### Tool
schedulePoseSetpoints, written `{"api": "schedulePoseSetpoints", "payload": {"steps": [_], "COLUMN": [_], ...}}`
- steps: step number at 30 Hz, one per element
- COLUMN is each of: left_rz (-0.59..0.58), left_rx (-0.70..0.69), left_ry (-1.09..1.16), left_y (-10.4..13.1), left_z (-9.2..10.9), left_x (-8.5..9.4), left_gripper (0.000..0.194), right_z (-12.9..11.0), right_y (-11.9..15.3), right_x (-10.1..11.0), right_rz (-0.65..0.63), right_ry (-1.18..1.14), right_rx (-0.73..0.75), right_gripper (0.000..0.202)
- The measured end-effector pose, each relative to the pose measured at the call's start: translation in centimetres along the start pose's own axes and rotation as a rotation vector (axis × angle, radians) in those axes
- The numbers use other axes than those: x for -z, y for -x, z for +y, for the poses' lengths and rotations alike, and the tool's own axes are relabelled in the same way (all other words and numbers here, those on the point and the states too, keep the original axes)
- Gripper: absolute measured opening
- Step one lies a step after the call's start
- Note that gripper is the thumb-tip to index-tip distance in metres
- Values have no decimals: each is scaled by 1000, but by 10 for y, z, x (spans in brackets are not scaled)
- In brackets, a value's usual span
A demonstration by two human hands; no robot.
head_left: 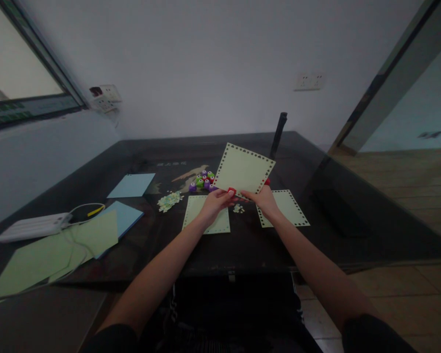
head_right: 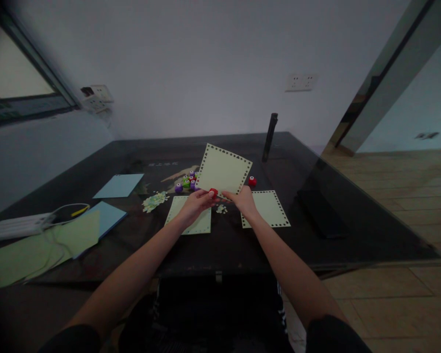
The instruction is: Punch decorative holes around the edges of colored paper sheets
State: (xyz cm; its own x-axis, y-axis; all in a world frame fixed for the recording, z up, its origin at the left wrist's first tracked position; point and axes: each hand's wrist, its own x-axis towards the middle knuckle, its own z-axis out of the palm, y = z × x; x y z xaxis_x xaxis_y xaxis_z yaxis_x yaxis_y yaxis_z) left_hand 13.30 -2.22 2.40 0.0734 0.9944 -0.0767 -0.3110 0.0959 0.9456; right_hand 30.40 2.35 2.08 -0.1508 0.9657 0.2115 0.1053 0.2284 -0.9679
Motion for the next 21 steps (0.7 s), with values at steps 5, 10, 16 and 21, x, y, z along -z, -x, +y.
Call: {"api": "schedulePoseSetpoints", "payload": {"steps": [5,10,16,21], "left_rz": [11,9,21,23], "left_rx": [-5,-12,-13,-21], "left_ry": [-33,-6,8,14], "left_y": [0,-2,-2,-1], "left_z": [-1,-3,-3,-1], "left_x": [0,1,-1,-2], "left_gripper": [32,34,37,36], "right_z": [-3,-5,-4,-4], "right_y": [1,2,1,1], "right_x": [1,0,0,0], "right_rz": [3,7,30,29], "right_ry": [26,15,50,53], "right_rx": [-1,-17,-8,-9], "right_gripper": [36,36,38,42]}}
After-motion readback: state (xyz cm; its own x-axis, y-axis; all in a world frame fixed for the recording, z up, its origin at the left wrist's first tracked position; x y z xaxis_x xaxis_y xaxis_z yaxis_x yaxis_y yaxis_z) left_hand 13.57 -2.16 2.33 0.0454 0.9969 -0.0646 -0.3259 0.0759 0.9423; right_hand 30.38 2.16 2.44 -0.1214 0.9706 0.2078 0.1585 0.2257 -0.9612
